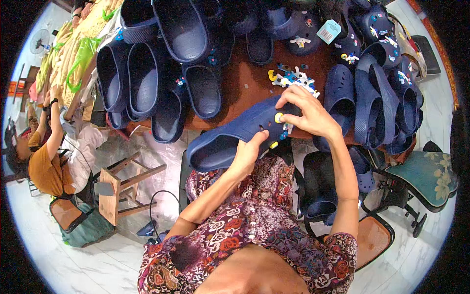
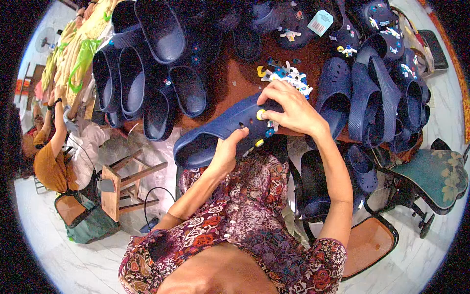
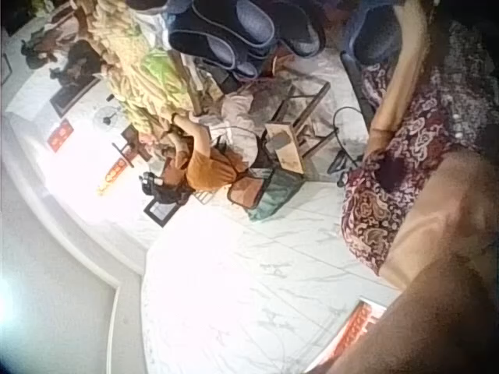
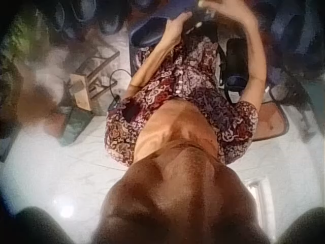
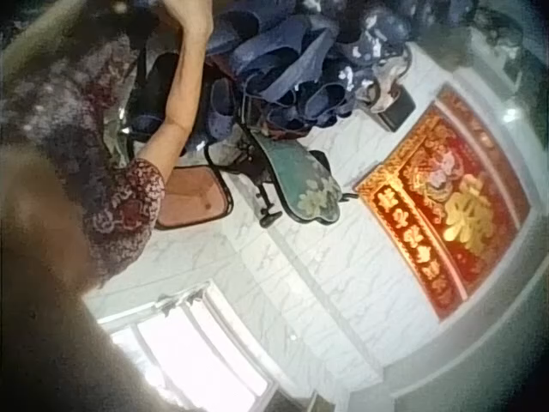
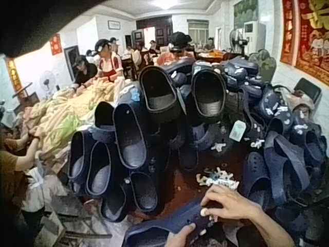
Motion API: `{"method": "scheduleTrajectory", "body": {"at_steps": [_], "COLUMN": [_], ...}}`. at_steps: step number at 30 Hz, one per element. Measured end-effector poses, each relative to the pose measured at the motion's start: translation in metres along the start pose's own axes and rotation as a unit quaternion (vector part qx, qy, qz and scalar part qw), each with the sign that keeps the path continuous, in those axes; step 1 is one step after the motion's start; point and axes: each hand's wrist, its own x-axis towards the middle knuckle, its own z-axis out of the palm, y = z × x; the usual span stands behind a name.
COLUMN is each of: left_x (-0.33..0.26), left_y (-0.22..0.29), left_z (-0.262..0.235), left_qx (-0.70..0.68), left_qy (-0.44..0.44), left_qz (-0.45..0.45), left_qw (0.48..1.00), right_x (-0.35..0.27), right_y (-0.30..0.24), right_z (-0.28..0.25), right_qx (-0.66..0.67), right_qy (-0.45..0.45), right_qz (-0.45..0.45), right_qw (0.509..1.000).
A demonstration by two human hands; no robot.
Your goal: Attaching decorative charms to the holes of rubber clogs.
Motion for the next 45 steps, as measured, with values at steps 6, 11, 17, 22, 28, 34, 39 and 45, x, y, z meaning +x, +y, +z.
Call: {"method": "scheduleTrajectory", "body": {"at_steps": [6,11,17,22,28,34,39,45], "left_x": [0.0,0.002,-0.011,-0.003,0.005,0.013,0.013,0.014], "left_y": [0.002,-0.006,-0.013,-0.004,0.006,0.006,0.01,0.005], "left_z": [-0.008,-0.01,-0.026,-0.03,-0.036,-0.04,-0.032,-0.029], "left_qx": [-0.058,-0.051,0.02,-0.007,-0.069,-0.211,-0.211,-0.222], "left_qy": [0.031,0.006,0.001,0.026,0.042,0.061,0.074,0.052], "left_qz": [-0.082,-0.026,-0.033,-0.072,-0.152,-0.162,-0.159,-0.146], "left_qw": [0.995,0.998,0.999,0.997,0.985,0.962,0.962,0.963], "right_x": [0.002,-0.001,-0.01,-0.013,-0.011,-0.024,-0.029,-0.026], "right_y": [0.028,0.042,0.023,0.022,0.028,0.083,0.099,0.106], "right_z": [0.001,0.018,0.037,0.046,0.046,0.04,0.045,0.047], "right_qx": [0.096,0.131,0.215,0.192,0.172,-0.079,-0.24,-0.272], "right_qy": [-0.108,-0.098,-0.107,-0.071,-0.045,0.234,0.215,0.188], "right_qz": [0.098,0.051,0.154,0.167,0.181,0.242,0.231,0.266], "right_qw": [0.985,0.985,0.958,0.964,0.967,0.938,0.918,0.906]}}
